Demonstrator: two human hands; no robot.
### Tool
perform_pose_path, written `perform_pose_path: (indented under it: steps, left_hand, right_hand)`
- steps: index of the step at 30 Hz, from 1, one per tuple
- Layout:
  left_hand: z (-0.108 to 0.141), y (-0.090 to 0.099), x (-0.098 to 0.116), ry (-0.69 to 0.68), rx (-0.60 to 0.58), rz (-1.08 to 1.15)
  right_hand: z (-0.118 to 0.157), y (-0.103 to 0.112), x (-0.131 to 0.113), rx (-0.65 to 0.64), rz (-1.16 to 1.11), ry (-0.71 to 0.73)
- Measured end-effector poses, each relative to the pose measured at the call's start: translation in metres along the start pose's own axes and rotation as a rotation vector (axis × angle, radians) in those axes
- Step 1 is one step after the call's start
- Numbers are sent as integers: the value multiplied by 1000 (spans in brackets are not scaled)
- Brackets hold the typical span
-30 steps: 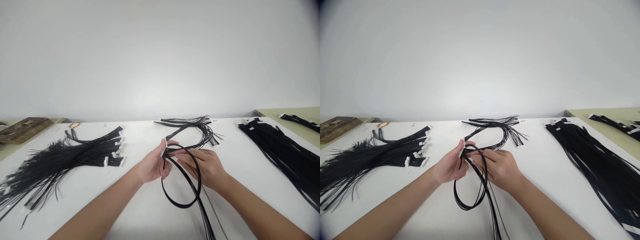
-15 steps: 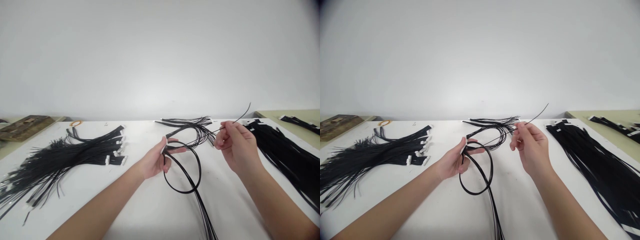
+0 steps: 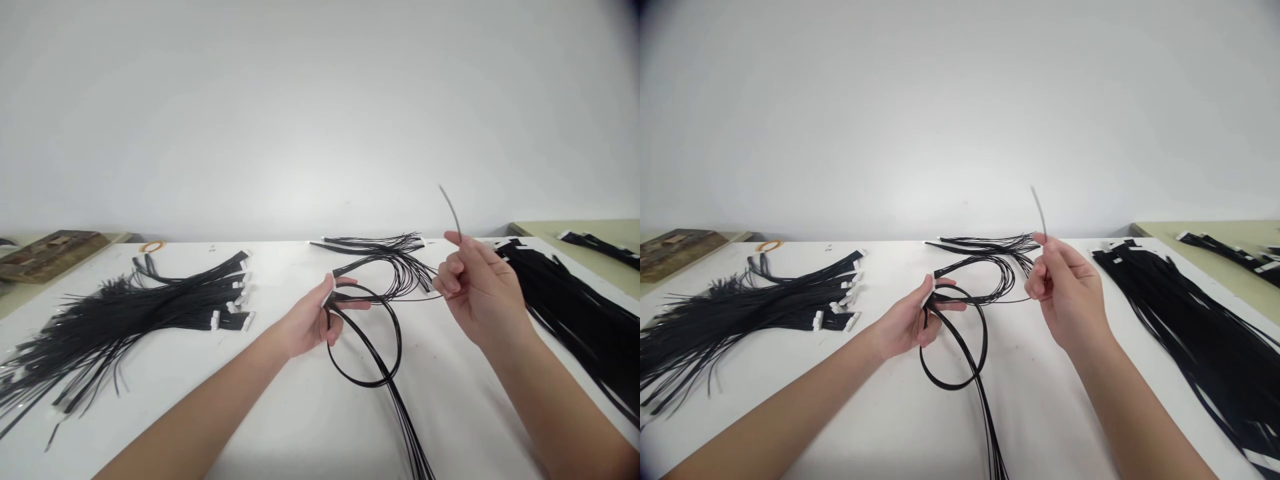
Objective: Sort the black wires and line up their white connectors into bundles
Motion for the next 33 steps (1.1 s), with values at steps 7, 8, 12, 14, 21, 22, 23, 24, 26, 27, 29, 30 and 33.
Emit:
perform_pose_path:
  steps: [7, 8, 12, 14, 21, 22, 23, 24, 26, 27, 29, 30, 33]
  left_hand:
    - [0, -1, -1, 14, -14, 0]
    - [0, -1, 0, 11, -16, -6]
    - [1, -2, 0, 16, -8, -32]
    - [1, -2, 0, 26, -9, -44]
    - [1, -6, 0, 22, -37, -77]
    - [1, -6, 0, 21, -39, -78]
    - [1, -6, 0, 20, -41, -76]
    - [1, -6, 0, 21, -43, -75]
    - [1, -6, 0, 21, -48, -76]
    - [1, -6, 0, 22, -52, -79]
    - [1, -5, -1, 22, -61, -84]
    - [0, -5, -1, 22, -65, -86]
    - [0, -3, -2, 20, -68, -90]
  right_hand:
    - [20, -17, -11, -83, 445, 257]
    - [22, -20, -13, -110, 523, 289]
    - [27, -28, -14, -227, 774, 402]
    - [26, -28, -13, -247, 831, 431]
    - [25, -27, -10, -268, 847, 417]
    - [25, -27, -10, -271, 847, 412]
    - [25, -27, -10, -273, 847, 410]
    - [25, -27, -10, -272, 848, 408]
    - [24, -27, -9, -269, 846, 407]
    - [24, -27, -9, -266, 845, 404]
    - [23, -27, -8, -256, 840, 392]
    - [23, -26, -8, -254, 838, 381]
    - [23, -26, -6, -258, 829, 346]
Point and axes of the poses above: each hand's wrist, its own z-axis away from the middle knuckle, its own y-axis out of the back of the hand, x = y × z, the point moved 4 cm from there along -z, towards the middle knuckle, and after that the axes turned 13 degrees about z, right-handed, at the moved point
